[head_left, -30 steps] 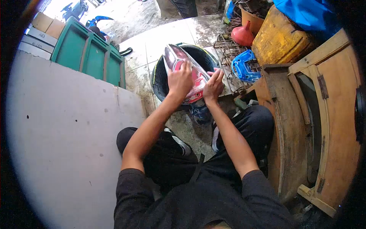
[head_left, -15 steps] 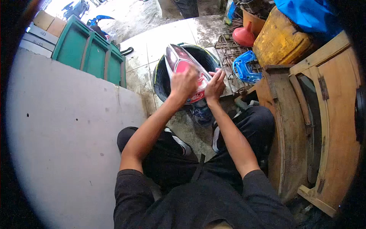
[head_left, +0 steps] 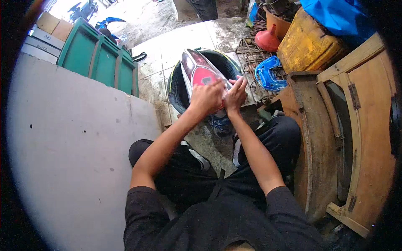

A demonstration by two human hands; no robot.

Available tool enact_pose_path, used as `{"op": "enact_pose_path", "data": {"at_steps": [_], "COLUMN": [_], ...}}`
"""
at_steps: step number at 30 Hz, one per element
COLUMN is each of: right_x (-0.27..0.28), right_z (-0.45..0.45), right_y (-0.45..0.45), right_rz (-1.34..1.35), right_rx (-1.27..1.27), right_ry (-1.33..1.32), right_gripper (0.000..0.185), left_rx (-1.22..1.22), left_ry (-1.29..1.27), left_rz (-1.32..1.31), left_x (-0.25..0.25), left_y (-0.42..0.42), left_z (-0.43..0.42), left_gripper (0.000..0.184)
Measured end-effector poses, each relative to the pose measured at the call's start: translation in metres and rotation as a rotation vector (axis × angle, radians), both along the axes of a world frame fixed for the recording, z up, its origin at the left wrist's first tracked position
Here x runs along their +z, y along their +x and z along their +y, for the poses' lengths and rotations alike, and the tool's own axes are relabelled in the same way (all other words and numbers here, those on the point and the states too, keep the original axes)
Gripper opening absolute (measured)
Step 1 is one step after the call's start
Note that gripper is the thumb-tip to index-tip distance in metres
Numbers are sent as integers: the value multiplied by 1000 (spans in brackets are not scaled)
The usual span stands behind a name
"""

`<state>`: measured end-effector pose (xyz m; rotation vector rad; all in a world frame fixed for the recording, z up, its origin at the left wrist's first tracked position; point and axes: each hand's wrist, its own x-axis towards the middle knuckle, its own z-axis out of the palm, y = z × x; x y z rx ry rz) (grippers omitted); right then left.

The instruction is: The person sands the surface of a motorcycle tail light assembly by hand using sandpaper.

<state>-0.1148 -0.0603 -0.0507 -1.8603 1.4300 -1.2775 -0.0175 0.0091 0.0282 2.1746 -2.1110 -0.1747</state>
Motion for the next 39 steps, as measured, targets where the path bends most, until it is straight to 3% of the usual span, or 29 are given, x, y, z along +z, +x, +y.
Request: {"op": "enact_pose_path", "data": {"at_steps": [2, 6, 8, 10, 12, 14, 16, 18, 20, 22, 23, 24, 25, 26, 28, 32, 33, 34, 36, 37, 38, 39], "right_x": [10, 3, 6, 8, 5, -2, 7, 5, 4, 9, 12, 13, 14, 16, 8, 6, 8, 14, 16, 8, 1, 5], "right_z": [2, 2, 3, 1, 0, 0, 5, 0, 1, 5, 5, 5, 6, 6, 2, 2, 3, 4, 4, 3, 2, 0], "right_y": [-3, -2, -1, -4, -5, -3, -2, -3, -5, -2, -1, -1, -1, -3, -4, -1, -1, -4, -4, -2, -1, -3], "right_rz": [-115, 95, 85, -112, -113, -28, 116, -132, -112, -10, -184, -186, -213, -238, -207, -207, -211, -212, -281, -207, -134, -236], "right_rx": [22, -18, -6, 31, 36, 21, -25, 28, 26, -4, -13, -10, 0, 7, 8, 12, 14, 14, 0, 0, 4, 41], "right_ry": [126, -70, -15, 139, 137, 16, -70, 80, 62, -54, 140, 140, 163, 183, 143, 110, 125, 139, 243, 153, 62, 161], "right_gripper": [28, 27, 24, 29, 29, 23, 23, 28, 27, 27, 32, 32, 34, 37, 36, 35, 35, 35, 34, 33, 33, 34], "left_rx": [243, 94, 28, 252, 270, 29, 14, 243, 69, -79, 67, 211, 288, 287, 73, 158, 274, 290, 82, 2, -67, 72], "left_ry": [-263, -189, -152, -306, -266, -111, -223, -417, 79, -354, -156, 42, -271, -272, 58, 239, -229, -321, 86, 66, -324, -132], "left_rz": [-275, -68, 11, -144, -73, 28, -119, -323, -123, -39, -81, -121, -212, -209, -103, -58, -280, -238, -158, -182, -59, -100], "left_x": [-6, -8, -7, -9, -14, -14, -18, -15, -15, -10, -6, 16, -4, -6, -3, 26, -13, -11, -4, -4, -18, -5], "left_y": [13, -4, -2, 5, -2, -10, 5, 13, 8, -3, 0, 1, 12, 12, 8, 11, 22, 21, 13, 0, 1, 6], "left_z": [-11, -3, -3, -15, -15, -3, -10, -20, -22, -9, -13, -19, -21, -18, -15, -16, -20, -20, -16, -9, 0, -4], "left_gripper": [41, 37, 36, 38, 41, 43, 39, 32, 28, 28, 30, 32, 32, 32, 38, 45, 42, 44, 44, 40, 42, 43]}}
